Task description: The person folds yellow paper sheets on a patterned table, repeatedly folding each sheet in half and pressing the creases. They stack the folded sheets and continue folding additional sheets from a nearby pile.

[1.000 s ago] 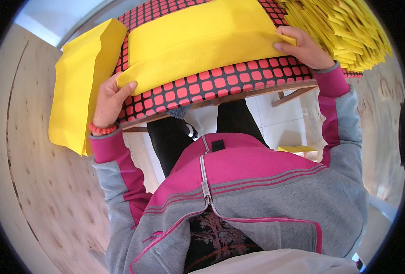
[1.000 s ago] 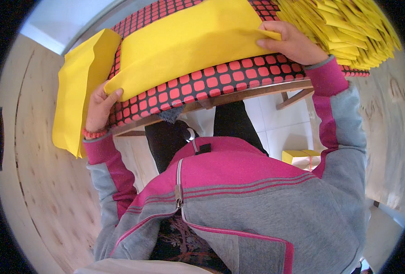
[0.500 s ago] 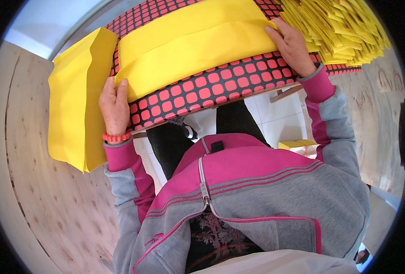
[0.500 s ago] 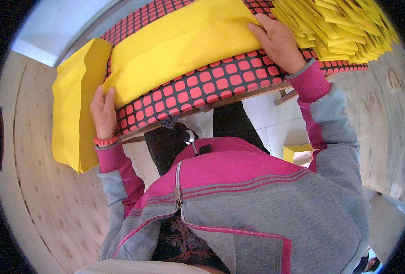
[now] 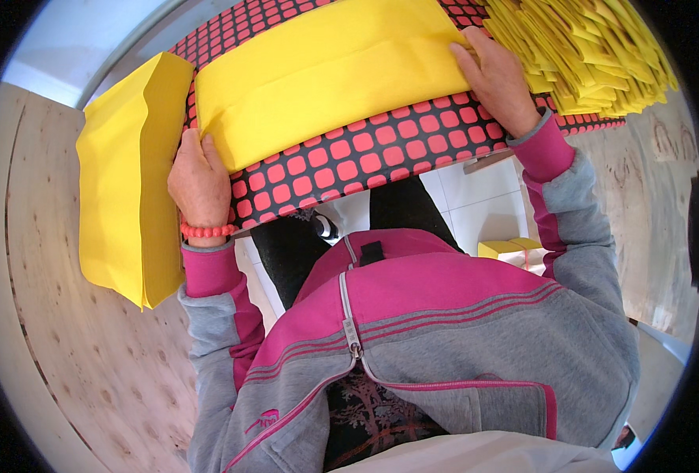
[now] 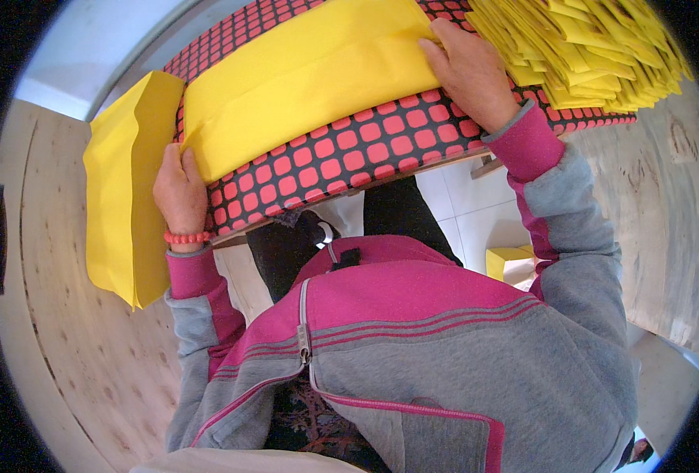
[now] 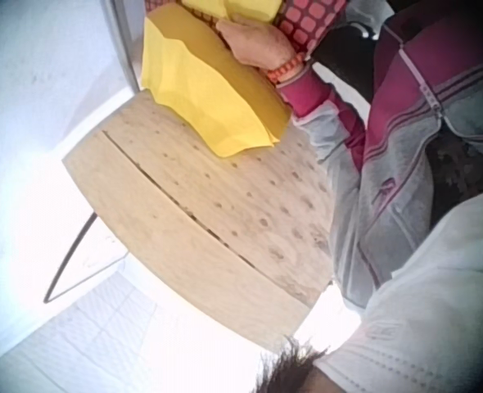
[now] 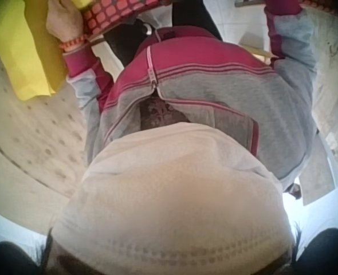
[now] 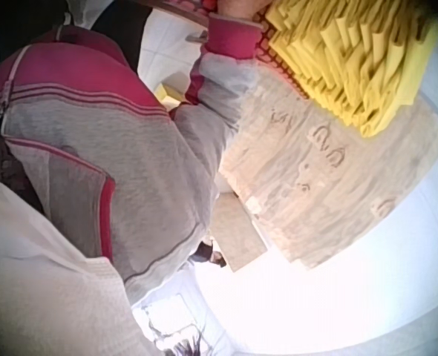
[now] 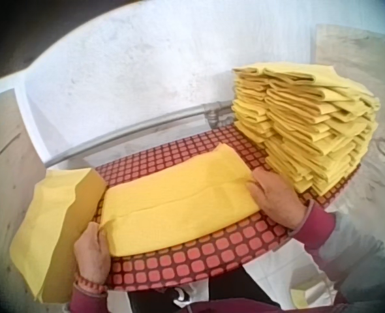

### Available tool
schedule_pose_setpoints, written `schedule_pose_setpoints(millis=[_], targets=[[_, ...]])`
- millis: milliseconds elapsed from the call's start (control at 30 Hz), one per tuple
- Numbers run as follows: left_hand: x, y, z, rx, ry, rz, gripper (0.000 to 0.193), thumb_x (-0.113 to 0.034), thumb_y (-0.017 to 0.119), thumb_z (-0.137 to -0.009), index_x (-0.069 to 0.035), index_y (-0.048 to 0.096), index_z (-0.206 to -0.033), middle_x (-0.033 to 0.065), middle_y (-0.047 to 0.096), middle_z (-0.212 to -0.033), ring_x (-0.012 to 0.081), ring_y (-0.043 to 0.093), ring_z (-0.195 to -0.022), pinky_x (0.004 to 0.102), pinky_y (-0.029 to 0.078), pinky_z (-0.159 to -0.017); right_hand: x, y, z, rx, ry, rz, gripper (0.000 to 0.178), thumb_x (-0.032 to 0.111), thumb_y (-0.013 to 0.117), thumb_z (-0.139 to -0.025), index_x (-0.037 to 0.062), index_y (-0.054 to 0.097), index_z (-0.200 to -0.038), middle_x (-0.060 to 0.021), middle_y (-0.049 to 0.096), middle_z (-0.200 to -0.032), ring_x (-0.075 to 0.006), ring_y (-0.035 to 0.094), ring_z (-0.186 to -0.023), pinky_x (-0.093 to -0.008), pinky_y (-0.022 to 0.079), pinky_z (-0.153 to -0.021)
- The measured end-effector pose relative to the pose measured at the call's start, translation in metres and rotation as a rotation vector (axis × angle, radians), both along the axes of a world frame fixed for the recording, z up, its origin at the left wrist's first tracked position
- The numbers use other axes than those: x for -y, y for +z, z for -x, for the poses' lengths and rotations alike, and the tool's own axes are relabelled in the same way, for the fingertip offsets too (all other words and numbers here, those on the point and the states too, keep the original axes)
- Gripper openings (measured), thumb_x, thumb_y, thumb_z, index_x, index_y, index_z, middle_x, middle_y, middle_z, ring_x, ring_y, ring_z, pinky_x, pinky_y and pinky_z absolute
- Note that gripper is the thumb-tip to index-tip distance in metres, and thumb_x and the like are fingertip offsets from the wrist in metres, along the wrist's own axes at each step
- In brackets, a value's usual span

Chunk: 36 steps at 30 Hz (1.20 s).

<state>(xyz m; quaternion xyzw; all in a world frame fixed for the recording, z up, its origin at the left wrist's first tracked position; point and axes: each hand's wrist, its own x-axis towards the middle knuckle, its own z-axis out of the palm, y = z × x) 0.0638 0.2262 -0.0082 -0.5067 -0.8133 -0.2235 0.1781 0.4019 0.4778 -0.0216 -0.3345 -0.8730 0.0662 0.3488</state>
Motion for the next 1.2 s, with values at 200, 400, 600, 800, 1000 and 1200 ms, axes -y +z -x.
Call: schedule_pose_setpoints(millis=[200,400,600,800,1000,1200], targets=[[-0.001,-0.004,0.006,-0.007,0.003,0.035,0.017,-0.019,0.057,-0.100,-0.003,0.057,-0.093,0.0242,0.064,-0.084,0.0478,0.063,-0.080,0.0531,0.049,-0.067,-0.006,0.000,0.004,-0.054,0.009,-0.030,0.032,0.029,0.066,-0.096,0.0037,0.062,-0.115,-0.0218,0.070,-0.097,-0.0421,0.067,-0.087,-0.0497,0.052,-0.074],[-0.001,-0.012,0.025,0.164,-0.071,-0.017,0.023,-0.024,0.058,-0.101,-0.002,0.059,-0.094,0.0235,0.062,-0.081,0.0442,0.062,-0.075,0.0488,0.048,-0.067,-0.005,0.006,0.000,-0.014,-0.052,0.055,0.035,0.026,0.068,-0.095,0.0041,0.062,-0.122,-0.0207,0.070,-0.096,-0.0391,0.068,-0.085,-0.0462,0.052,-0.074],[0.000,-0.013,0.022,0.197,-0.003,-0.041,0.020,-0.023,0.063,-0.097,-0.004,0.060,-0.091,0.0221,0.067,-0.081,0.0460,0.065,-0.078,0.0536,0.049,-0.066,-0.006,0.007,0.000,-0.009,-0.060,0.178,0.034,0.023,0.067,-0.096,0.0049,0.061,-0.125,-0.0137,0.064,-0.080,-0.0287,0.064,-0.072,-0.0414,0.050,-0.067],[-0.003,-0.007,0.018,0.185,0.054,-0.021,0.016,-0.022,0.062,-0.097,-0.006,0.062,-0.096,0.0193,0.070,-0.082,0.0441,0.067,-0.079,0.0531,0.051,-0.067,-0.012,-0.002,-0.002,-0.020,-0.045,0.095,0.031,0.019,0.065,-0.097,0.0055,0.062,-0.125,-0.0133,0.064,-0.077,-0.0295,0.064,-0.071,-0.0423,0.049,-0.066],[-0.004,0.000,0.006,0.025,0.202,0.120,0.013,-0.020,0.064,-0.095,-0.008,0.063,-0.098,0.0167,0.072,-0.090,0.0391,0.069,-0.083,0.0506,0.053,-0.069,-0.009,0.001,0.000,0.013,-0.050,0.062,0.028,0.017,0.065,-0.096,0.0071,0.062,-0.122,-0.0147,0.068,-0.080,-0.0335,0.067,-0.075,-0.0446,0.050,-0.067],[-0.011,0.013,-0.031,-0.405,0.035,0.079,0.024,-0.017,0.069,-0.090,-0.008,0.068,-0.111,0.0133,0.071,-0.121,0.0334,0.066,-0.110,0.0509,0.048,-0.100,-0.008,0.002,-0.002,0.005,-0.071,0.099,0.028,0.020,0.065,-0.095,0.0083,0.062,-0.121,-0.0163,0.070,-0.084,-0.0366,0.069,-0.079,-0.0456,0.051,-0.068]])
